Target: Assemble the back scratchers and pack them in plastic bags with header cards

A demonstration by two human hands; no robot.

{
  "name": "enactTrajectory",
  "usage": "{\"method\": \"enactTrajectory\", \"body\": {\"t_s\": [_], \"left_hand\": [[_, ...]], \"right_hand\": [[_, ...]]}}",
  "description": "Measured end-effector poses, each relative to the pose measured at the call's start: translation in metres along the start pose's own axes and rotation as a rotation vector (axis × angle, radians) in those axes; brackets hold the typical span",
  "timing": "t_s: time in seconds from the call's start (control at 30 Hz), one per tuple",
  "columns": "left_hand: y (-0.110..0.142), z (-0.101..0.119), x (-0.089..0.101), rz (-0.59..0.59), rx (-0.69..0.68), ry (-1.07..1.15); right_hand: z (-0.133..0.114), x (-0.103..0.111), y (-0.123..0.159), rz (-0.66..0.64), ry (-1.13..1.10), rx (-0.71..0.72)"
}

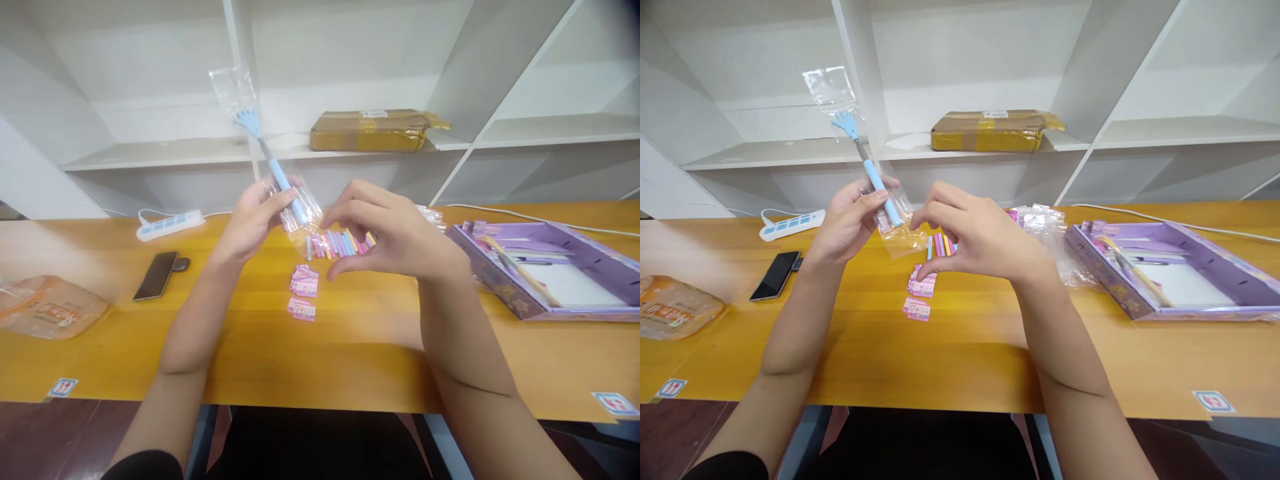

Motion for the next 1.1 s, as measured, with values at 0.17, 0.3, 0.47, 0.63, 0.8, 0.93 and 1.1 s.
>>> {"method": "enactTrajectory", "body": {"t_s": [0.17, 0.3, 0.47, 0.63, 0.8, 0.93, 1.1], "left_hand": [[-0.001, -0.005, -0.001, -0.023, -0.001, 0.003], [0.0, -0.009, -0.008, -0.063, -0.019, -0.051], [0.005, -0.012, -0.021, -0.161, -0.049, -0.157], [0.009, -0.011, -0.033, -0.278, -0.06, -0.085], [0.01, -0.001, -0.035, -0.32, -0.107, -0.094], [0.01, 0.003, -0.035, -0.314, -0.104, -0.079], [0.014, 0.003, -0.038, -0.336, -0.104, -0.09]], "right_hand": [[-0.012, 0.002, -0.001, 0.105, 0.068, 0.088], [-0.014, 0.004, -0.004, 0.14, 0.052, 0.081], [-0.002, -0.001, -0.004, 0.096, 0.013, -0.03], [0.001, 0.0, -0.003, 0.138, 0.003, -0.061], [-0.002, 0.004, -0.004, 0.165, 0.023, -0.05], [-0.005, 0.005, -0.006, 0.172, 0.034, -0.029], [-0.004, 0.004, -0.006, 0.184, 0.053, -0.009]]}}
Point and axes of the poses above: each hand's wrist, its own y-axis away from the middle knuckle, its own x-axis out of the back of the hand, z = x × y, the point moved 10 cm from there along -y, towards the middle knuckle, and after that the axes turned 10 degrees about -y, right-handed, at the moved point
